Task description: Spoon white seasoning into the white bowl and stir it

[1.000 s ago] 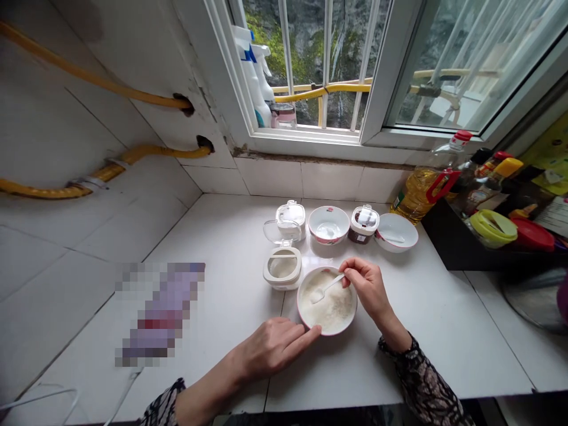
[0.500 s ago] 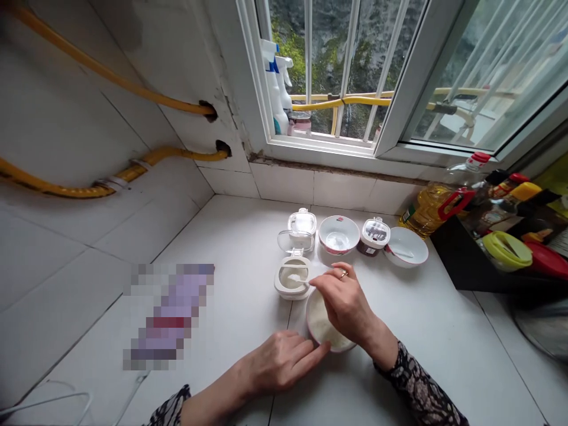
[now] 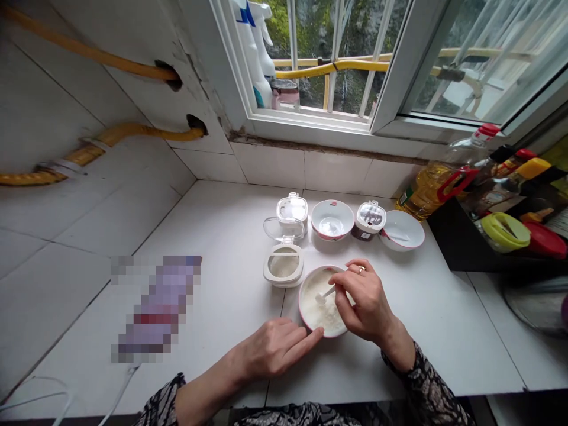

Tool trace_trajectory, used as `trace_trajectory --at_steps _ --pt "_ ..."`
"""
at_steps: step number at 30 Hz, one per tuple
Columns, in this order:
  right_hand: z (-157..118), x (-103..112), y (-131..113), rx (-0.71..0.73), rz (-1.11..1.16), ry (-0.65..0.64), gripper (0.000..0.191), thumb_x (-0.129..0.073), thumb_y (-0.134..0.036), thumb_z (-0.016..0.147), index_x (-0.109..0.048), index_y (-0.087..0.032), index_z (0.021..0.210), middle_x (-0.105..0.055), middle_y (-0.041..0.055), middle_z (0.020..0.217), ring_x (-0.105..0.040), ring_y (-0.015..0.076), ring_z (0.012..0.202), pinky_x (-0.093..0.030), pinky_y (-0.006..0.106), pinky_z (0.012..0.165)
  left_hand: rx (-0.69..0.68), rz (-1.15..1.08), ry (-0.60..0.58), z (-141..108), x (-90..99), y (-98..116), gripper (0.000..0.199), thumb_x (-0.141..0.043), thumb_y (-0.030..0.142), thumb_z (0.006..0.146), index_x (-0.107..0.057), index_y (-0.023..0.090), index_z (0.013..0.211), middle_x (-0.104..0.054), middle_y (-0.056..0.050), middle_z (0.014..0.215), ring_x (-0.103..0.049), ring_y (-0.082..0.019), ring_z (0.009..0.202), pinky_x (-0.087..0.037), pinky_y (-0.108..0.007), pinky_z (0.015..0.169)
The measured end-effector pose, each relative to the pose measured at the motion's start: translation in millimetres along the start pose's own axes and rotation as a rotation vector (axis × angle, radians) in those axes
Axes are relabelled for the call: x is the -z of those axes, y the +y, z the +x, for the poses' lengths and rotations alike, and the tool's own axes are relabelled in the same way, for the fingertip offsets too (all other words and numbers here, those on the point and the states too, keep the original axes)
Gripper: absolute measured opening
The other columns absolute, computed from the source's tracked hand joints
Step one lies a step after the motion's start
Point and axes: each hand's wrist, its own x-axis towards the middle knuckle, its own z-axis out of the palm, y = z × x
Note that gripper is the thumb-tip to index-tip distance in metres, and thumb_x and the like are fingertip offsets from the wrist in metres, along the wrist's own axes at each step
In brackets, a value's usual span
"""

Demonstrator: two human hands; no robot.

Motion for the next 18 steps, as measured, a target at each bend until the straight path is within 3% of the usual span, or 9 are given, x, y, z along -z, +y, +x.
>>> trace_trajectory --at_steps 5,10,12,18 --pt "-5.2 -13.8 1.3 -0.093 0.06 -0.07 0.021 -0.046 -0.007 0.083 -0.061 -0.021 0.085 -0.067 -0.0008 0.067 -0.056 0.0146 0.057 -0.046 0.039 0.082 0.004 -0.003 0.001 0.3 0.5 0.2 0.024 -0.038 0.005 0.096 -0.058 0.004 0.11 -0.054 0.003 0.059 -0.049 -0.012 0.046 -0.038 -0.024 0.038" --pt "-9.6 -14.4 3.3 -0.465 0.253 -0.018 0.017 -0.05 -0.016 0.085 -0.065 -0.022 0.079 -0.064 0.0002 0.058 -0.061 0.0198 0.07 -0.048 0.033 0.072 0.003 0.002 -0.03 -0.8 0.5 -0.5 0.023 -0.039 0.006 0.097 -0.057 0.005 0.112 -0.055 0.003 0.059 -0.05 -0.011 0.046 -0.039 -0.025 0.037" --pt "-10.2 -12.9 4.2 -0.62 0.357 0.003 0.016 -0.053 -0.021 0.084 -0.067 -0.022 0.078 -0.064 0.0003 0.056 -0.06 0.0195 0.066 -0.047 0.031 0.065 0.003 0.006 -0.041 -1.7 0.0 -0.6 0.025 -0.038 0.006 0.097 -0.057 0.006 0.112 -0.055 0.003 0.059 -0.049 -0.011 0.046 -0.039 -0.025 0.037" --pt "-9.8 -12.7 12.0 -0.847 0.633 0.076 0.015 -0.058 -0.031 0.079 -0.066 -0.019 0.073 -0.059 -0.0023 0.052 -0.055 0.0145 0.053 -0.045 0.028 0.06 0.009 0.002 -0.034 -2.4 -1.7 -0.5 0.025 -0.036 0.006 0.098 -0.057 0.006 0.112 -0.055 0.003 0.059 -0.048 -0.011 0.047 -0.039 -0.025 0.037"
